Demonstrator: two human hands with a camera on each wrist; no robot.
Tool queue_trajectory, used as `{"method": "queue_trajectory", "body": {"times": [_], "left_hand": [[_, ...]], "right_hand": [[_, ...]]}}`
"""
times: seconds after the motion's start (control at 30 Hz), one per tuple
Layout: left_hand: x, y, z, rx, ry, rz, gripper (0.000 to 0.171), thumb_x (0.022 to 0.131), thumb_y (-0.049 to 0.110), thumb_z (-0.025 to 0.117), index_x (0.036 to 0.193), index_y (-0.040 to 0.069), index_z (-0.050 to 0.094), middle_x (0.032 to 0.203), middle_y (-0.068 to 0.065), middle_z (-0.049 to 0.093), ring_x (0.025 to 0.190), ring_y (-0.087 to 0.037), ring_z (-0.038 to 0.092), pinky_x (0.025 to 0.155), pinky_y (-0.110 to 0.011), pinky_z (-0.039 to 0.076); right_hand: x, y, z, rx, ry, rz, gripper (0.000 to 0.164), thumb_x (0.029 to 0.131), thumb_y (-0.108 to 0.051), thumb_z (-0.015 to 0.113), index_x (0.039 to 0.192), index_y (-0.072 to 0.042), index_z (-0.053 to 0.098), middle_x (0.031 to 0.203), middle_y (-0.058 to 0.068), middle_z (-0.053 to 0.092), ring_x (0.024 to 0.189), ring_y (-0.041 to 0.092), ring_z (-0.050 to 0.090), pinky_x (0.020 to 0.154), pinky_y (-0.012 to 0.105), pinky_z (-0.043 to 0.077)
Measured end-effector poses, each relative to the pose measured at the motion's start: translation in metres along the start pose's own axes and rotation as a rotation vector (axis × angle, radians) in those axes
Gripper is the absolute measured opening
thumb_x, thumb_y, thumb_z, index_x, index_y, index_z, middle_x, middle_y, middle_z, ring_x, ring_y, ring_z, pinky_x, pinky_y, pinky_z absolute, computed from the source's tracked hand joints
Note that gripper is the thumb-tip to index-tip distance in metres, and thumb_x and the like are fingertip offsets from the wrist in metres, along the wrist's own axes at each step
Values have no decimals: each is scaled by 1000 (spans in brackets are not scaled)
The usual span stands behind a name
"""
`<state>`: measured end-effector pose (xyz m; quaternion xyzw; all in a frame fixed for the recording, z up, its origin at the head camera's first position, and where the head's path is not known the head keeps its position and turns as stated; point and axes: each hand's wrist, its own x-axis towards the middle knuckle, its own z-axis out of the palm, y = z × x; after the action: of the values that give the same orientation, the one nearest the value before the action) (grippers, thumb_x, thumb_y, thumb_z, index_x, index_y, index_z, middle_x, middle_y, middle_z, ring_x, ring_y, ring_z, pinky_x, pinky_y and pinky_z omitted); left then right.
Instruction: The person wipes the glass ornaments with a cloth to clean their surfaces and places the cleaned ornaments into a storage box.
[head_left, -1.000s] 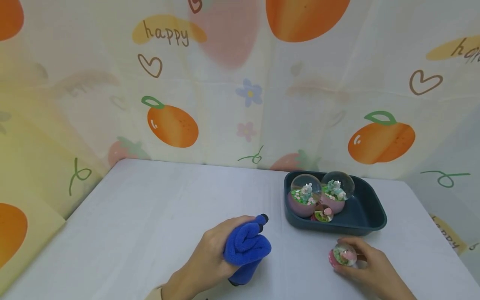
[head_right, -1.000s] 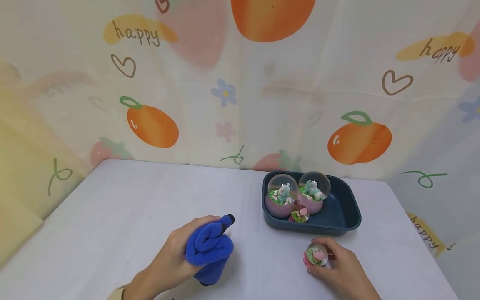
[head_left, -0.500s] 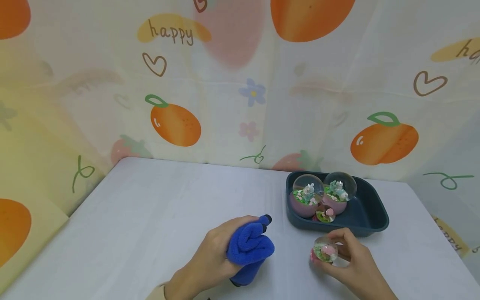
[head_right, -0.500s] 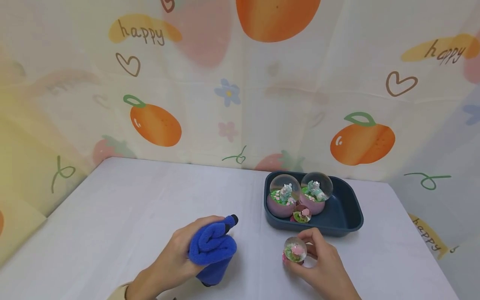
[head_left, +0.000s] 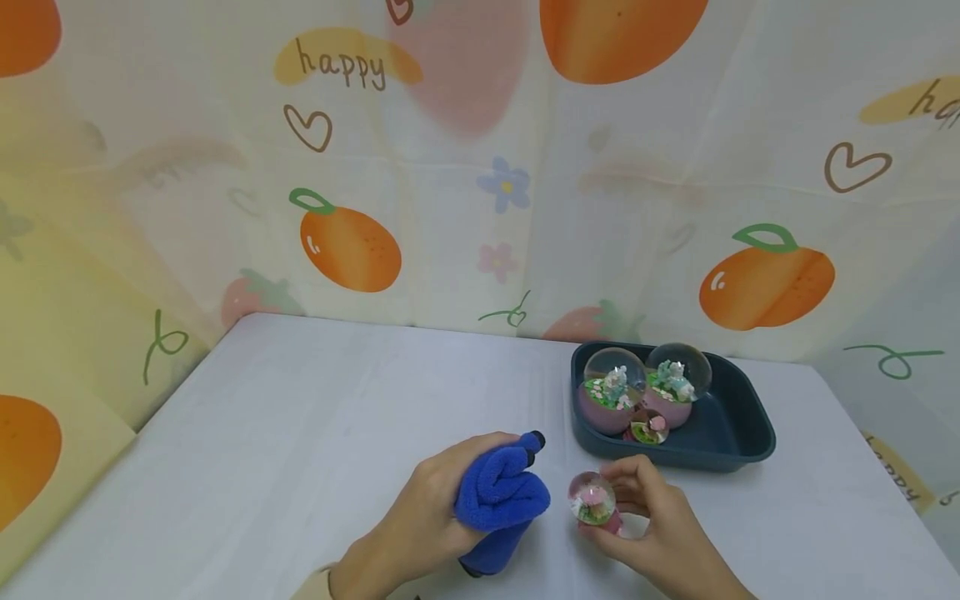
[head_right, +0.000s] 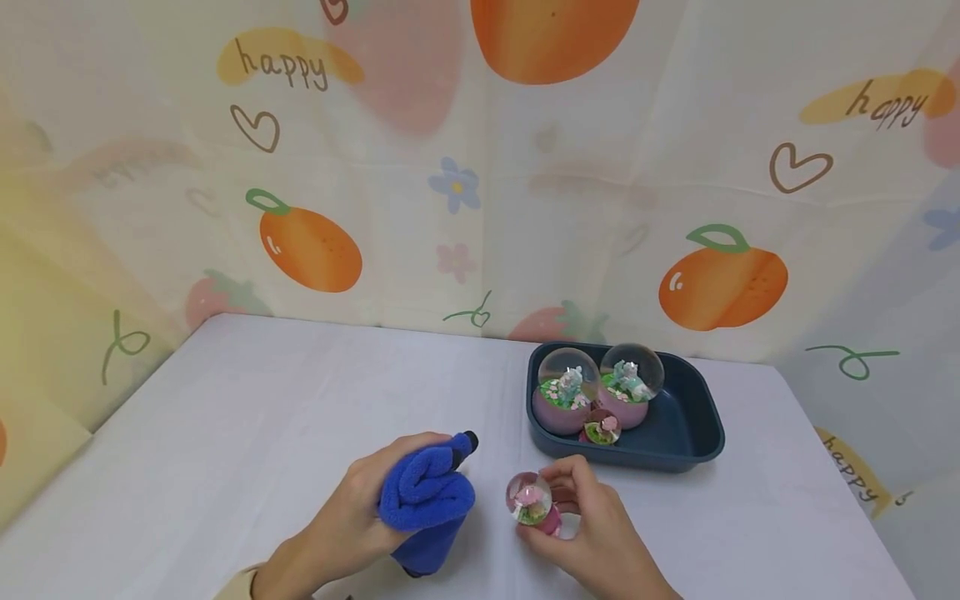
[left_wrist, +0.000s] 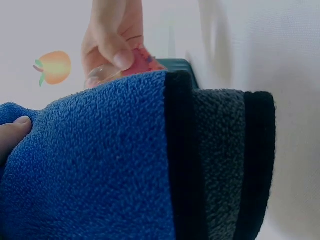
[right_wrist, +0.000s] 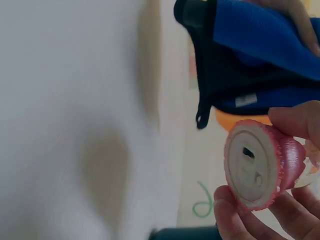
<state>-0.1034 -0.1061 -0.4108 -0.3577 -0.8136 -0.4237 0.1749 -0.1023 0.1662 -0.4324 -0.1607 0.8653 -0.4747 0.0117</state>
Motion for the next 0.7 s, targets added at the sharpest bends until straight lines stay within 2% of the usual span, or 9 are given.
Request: {"method": "queue_trajectory", "body": {"times": [0.1,0.2,0.3,0.43,0.57,0.7], "left_hand": [[-1,-1,1,-6,-9,1,64,79,10,81,137,13,52,125,-1,67,112,-14,67,96,-36,55],[-1,-1,2,-55,-30,-9,63,82,12,81,137,13,51,125,-3,67,110,-15,67,95,-36,55],[-1,-1,4,-135,-81,-24,62,84,15,80,138,13,49,127,-4,66,110,-15,67,95,-35,55],[-1,0,6,-214,-167,-51,62,84,20,80,138,15,49,128,-3,66,109,-12,66,94,-33,55],[-2,3,7,-246,-227,-97,63,85,27,80,139,20,48,129,2,65,111,-9,65,96,-32,54],[-2,4,10,-278,-262,-131,65,84,32,80,140,24,47,132,6,62,115,-8,63,99,-32,52]], "right_hand": [[1,-4,4,2,-19,-55,55,78,-21,85,120,-9,53,116,6,68,96,1,65,81,26,59],[0,-7,9,-5,-26,-169,52,82,-20,82,126,-12,55,117,4,68,99,1,63,80,25,59],[-3,-10,15,-7,-2,-313,53,83,-16,81,129,-13,57,116,3,66,100,2,62,78,23,59],[-6,-11,20,32,45,-446,56,78,-4,82,127,-10,56,114,6,65,103,1,62,79,20,58],[-7,-9,22,74,68,-524,57,73,6,82,121,-6,55,114,11,66,108,1,62,83,17,55],[-6,-5,23,82,57,-570,55,71,9,82,117,-5,56,114,13,66,109,2,62,85,15,54]]}}
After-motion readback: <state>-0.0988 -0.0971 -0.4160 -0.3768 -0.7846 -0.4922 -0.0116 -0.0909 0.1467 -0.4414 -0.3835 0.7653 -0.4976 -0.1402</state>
